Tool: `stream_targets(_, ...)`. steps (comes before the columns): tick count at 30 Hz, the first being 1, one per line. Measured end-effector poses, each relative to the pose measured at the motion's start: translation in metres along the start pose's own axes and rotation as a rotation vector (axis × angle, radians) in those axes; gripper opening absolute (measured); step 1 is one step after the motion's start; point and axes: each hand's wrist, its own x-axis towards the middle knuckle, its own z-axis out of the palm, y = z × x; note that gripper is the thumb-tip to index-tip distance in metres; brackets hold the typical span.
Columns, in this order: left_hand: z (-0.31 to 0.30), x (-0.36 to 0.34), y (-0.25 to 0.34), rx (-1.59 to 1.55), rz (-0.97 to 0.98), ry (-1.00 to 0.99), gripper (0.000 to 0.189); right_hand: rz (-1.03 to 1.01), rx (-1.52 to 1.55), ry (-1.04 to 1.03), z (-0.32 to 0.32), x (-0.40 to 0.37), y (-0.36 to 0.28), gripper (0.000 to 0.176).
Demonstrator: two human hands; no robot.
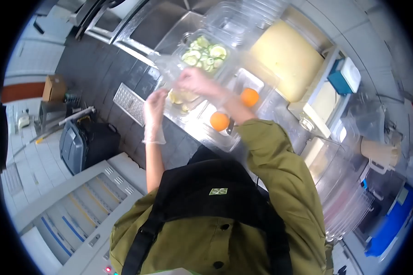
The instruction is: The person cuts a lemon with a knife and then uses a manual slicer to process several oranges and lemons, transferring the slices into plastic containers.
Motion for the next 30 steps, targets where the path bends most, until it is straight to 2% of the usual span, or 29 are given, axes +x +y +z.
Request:
stream_targets(1,-0.008,-0.005,-0.002,-0.079,-0.001,0.053,0.021,-0.033,-0.144,0.025,0.008,0.008,0.014,0.019)
stream_targets(3,-0.019,-0.006,-0.01,-0.339,-0.066,0.135,0.013,-0.053,-0.555,0.049,0.024,0.0,-0.015,0.024)
stream_targets(4,-0.027,-0.004,-0.013,-0.355,-0.071,0.085,0.006,0.058,-0.639,0.066,0.033,-0.008,-0.031,0.023)
stream_targets(5,-0.027,0.003,-0.035,-0.492,-0.026,0.019,0.005,0.003,-0.742,0.112,0.041,-0.01,-0.036,0.019)
stream_targets(7,-0.026,0.008,-0.04,-0.414,-0.137,-0.102,0.008,0.005,-0.779,0.188,0.056,-0.002,-0.011,0.015)
stream_targets(10,-0.034,0.013,-0.063,-0.244,-0.119,-0.049,0.009,-0.041,-0.815,0.355,0.055,-0.005,0.004,0.014)
stream_targets(11,-0.039,0.01,-0.064,-0.225,-0.111,0.049,0.009,-0.163,-0.877,0.421,0.06,0.003,0.028,0.014)
stream_targets(13,-0.049,-0.004,-0.033,-0.121,-0.11,0.228,0.015,-0.169,-0.813,0.463,0.06,0.0,0.032,0.015)
stream_targets(14,-0.052,-0.005,-0.025,-0.192,-0.08,0.265,0.015,-0.176,-0.78,0.484,0.06,0.0,0.033,0.015)
stream_targets(15,-0.055,-0.006,-0.017,-0.23,-0.06,0.249,0.016,-0.504,-1.075,0.539,0.06,0.001,0.035,0.015)
stream_targets(17,-0.056,0.004,-0.007,-0.294,-0.039,0.217,0.016,-0.392,-0.912,0.418,0.059,-0.003,0.039,0.015)
stream_targets(19,-0.043,0.012,0.018,-0.321,0.029,0.156,0.015,-0.263,-0.717,0.302,0.032,-0.026,0.008,0.019)
stream_targets(21,-0.023,0.015,0.052,-0.421,0.101,0.101,0.015,-0.191,-0.643,0.602,-0.014,-0.062,-0.004,0.02)
stream_targets(22,-0.015,0.015,0.071,-0.42,0.116,0.044,0.016,-0.083,-0.732,0.771,-0.047,-0.082,0.006,0.025)
stream_targets(23,-0.004,0.019,0.082,-0.358,0.132,0.02,0.016,-0.053,-0.89,1.093,-0.079,-0.106,0.026,0.034)
stream_targets(24,0.007,0.025,0.092,-0.295,0.147,-0.004,0.015,-0.115,-1.161,1.243,-0.115,-0.145,0.012,0.039)
stream_targets(25,0.022,0.03,0.103,-0.255,0.194,-0.075,0.015,0.225,-0.917,1.368,-0.137,-0.173,-0.003,0.043)
stream_targets(26,0.038,0.033,0.114,-0.215,0.243,-0.149,0.015,0.582,-1.015,1.322,-0.161,-0.193,-0.009,0.042)
stream_targets(28,0.076,0.033,0.146,-0.224,0.383,-0.313,0.014,0.877,-0.958,1.23,-0.191,-0.209,-0.003,0.037)
stream_targets(30,0.107,0.032,0.176,-0.145,0.518,-0.471,0.013,0.932,-0.719,1.262,-0.202,-0.208,0.008,0.034)
